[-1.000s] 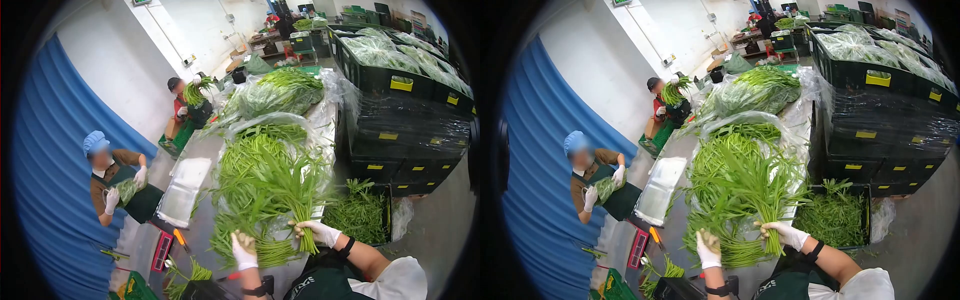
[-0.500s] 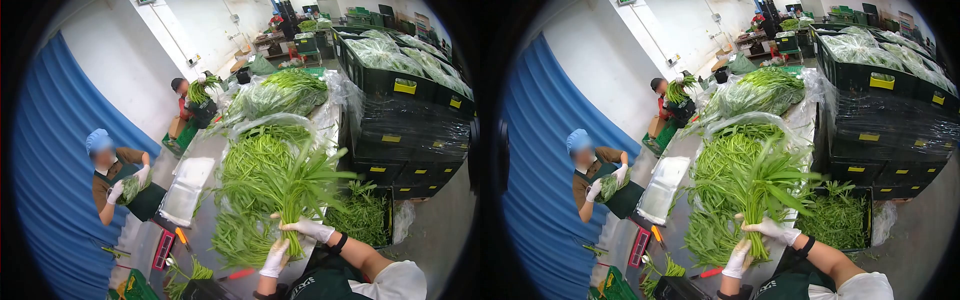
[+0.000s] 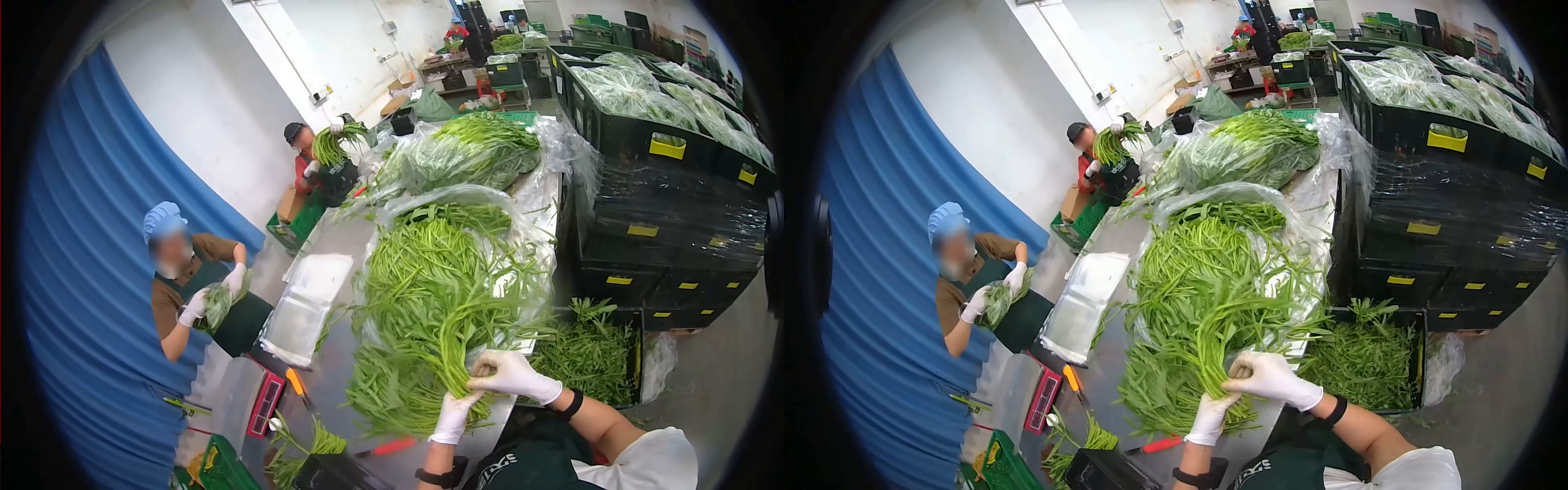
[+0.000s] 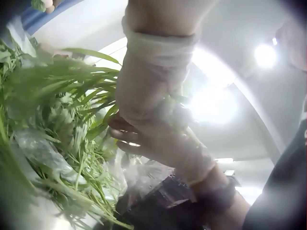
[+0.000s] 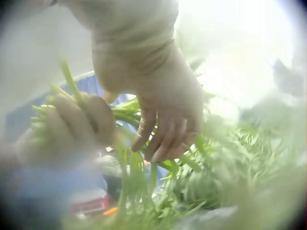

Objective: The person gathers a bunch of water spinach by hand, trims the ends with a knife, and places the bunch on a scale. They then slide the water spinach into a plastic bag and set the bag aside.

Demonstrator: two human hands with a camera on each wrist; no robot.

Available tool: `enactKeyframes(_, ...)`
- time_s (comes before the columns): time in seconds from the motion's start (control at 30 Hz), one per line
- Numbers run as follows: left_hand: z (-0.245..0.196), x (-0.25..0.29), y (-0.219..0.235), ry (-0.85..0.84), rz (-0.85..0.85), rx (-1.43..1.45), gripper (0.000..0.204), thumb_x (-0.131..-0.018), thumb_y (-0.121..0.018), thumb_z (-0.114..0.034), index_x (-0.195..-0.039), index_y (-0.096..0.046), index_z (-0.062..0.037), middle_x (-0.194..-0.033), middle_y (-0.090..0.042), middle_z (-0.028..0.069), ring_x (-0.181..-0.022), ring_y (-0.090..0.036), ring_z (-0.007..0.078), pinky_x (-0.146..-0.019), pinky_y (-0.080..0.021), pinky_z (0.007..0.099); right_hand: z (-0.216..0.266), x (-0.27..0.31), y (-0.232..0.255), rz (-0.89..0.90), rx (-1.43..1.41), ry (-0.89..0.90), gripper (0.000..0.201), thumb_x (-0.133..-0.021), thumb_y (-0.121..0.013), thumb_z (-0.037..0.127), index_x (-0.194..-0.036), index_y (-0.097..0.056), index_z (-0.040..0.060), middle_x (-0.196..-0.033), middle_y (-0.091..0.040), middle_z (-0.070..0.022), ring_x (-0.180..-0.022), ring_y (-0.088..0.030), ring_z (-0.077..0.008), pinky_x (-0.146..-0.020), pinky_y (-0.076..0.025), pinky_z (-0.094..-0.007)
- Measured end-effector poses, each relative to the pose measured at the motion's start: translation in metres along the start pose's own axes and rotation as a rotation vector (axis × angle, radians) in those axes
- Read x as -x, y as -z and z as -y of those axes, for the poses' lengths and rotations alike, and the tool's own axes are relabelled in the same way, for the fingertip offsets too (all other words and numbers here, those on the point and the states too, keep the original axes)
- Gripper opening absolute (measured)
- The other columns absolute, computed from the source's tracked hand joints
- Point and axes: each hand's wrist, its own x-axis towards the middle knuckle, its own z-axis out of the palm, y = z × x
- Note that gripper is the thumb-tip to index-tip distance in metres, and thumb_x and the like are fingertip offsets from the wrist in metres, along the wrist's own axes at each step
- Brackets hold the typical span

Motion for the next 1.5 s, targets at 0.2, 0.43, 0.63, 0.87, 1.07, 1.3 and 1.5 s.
enactKeyframes(0.2,0.006,0.0,0.009,0.022,0.082,-0.162,0.024,-0.082,-0.066,-0.009,-0.103,-0.058,-0.0009,-0.091,-0.062,0.0051,-0.083,-0.058,0.0127,-0.074,-0.047,0.0253,-0.013,0.006,-0.013,-0.134,0.047,0.195,0.022,-0.074,-0.073,0.026,-0.081,-0.066,0.0066,-0.073,-0.062,-0.0048,-0.067,-0.061,-0.0153,-0.062,-0.047,-0.0251)
enactKeyframes(0.43,0.016,-0.004,0.019,0.026,-0.075,-0.037,0.015,-0.085,-0.064,-0.012,-0.097,-0.058,-0.005,-0.088,-0.06,0.0026,-0.08,-0.058,0.014,-0.074,-0.047,0.0287,-0.027,0.017,0.006,-0.185,-0.463,-0.078,0.013,-0.08,-0.063,0.014,-0.084,-0.066,0.0026,-0.073,-0.062,-0.0015,-0.069,-0.058,-0.0094,-0.064,-0.047,-0.0249)
enactKeyframes(0.63,-0.007,0.008,0.018,0.038,0.061,0.214,0.015,-0.087,-0.06,-0.014,-0.094,-0.049,-0.007,-0.072,-0.047,0.0022,-0.063,-0.048,0.0154,-0.066,-0.046,0.0342,-0.073,0.031,0.074,-0.592,0.826,-0.064,0.027,-0.071,-0.069,0.033,-0.075,-0.068,0.0064,-0.077,-0.065,-0.0087,-0.07,-0.063,-0.0193,-0.065,-0.048,-0.0315)
enactKeyframes(0.87,0.0,0.008,0.001,-0.002,0.042,0.057,0.015,-0.086,-0.062,-0.01,-0.092,-0.05,-0.0045,-0.066,-0.046,0.002,-0.052,-0.042,0.0126,-0.053,-0.041,0.0299,-0.006,0.003,-0.009,-0.068,-0.019,0.032,0.043,-0.078,-0.068,0.043,-0.093,-0.068,0.0019,-0.082,-0.067,-0.0096,-0.077,-0.064,-0.0183,-0.071,-0.049,-0.0287)
enactKeyframes(1.07,-0.001,0.013,0.008,-0.071,-0.066,0.069,0.013,-0.086,-0.062,-0.008,-0.093,-0.051,-0.0048,-0.062,-0.043,-0.0009,-0.047,-0.038,0.0105,-0.05,-0.037,0.0272,-0.018,-0.021,-0.041,-0.02,-0.49,-0.137,0.04,-0.078,-0.072,0.033,-0.084,-0.065,-0.006,-0.072,-0.064,-0.0093,-0.071,-0.059,-0.0123,-0.064,-0.047,-0.0254)
enactKeyframes(1.3,-0.008,0.014,0.007,-0.192,-0.065,0.336,0.022,-0.087,-0.06,-0.01,-0.107,-0.052,-0.0053,-0.061,-0.04,-0.0036,-0.046,-0.034,0.0071,-0.048,-0.033,0.0258,-0.02,-0.019,-0.043,-0.037,-0.71,-0.054,0.014,-0.083,-0.066,0.016,-0.085,-0.066,0.0028,-0.079,-0.065,-0.002,-0.076,-0.058,-0.0079,-0.07,-0.047,-0.0249)
enactKeyframes(1.5,-0.001,0.009,0.004,-0.284,-0.177,-0.03,0.019,-0.084,-0.06,0.001,-0.1,-0.051,-0.0037,-0.061,-0.046,-0.0005,-0.042,-0.037,0.0085,-0.043,-0.034,0.0254,-0.004,-0.024,-0.041,0.002,-0.487,-0.048,0.02,-0.082,-0.068,0.022,-0.084,-0.065,0.0024,-0.076,-0.064,-0.0023,-0.073,-0.057,-0.0072,-0.066,-0.047,-0.0241)
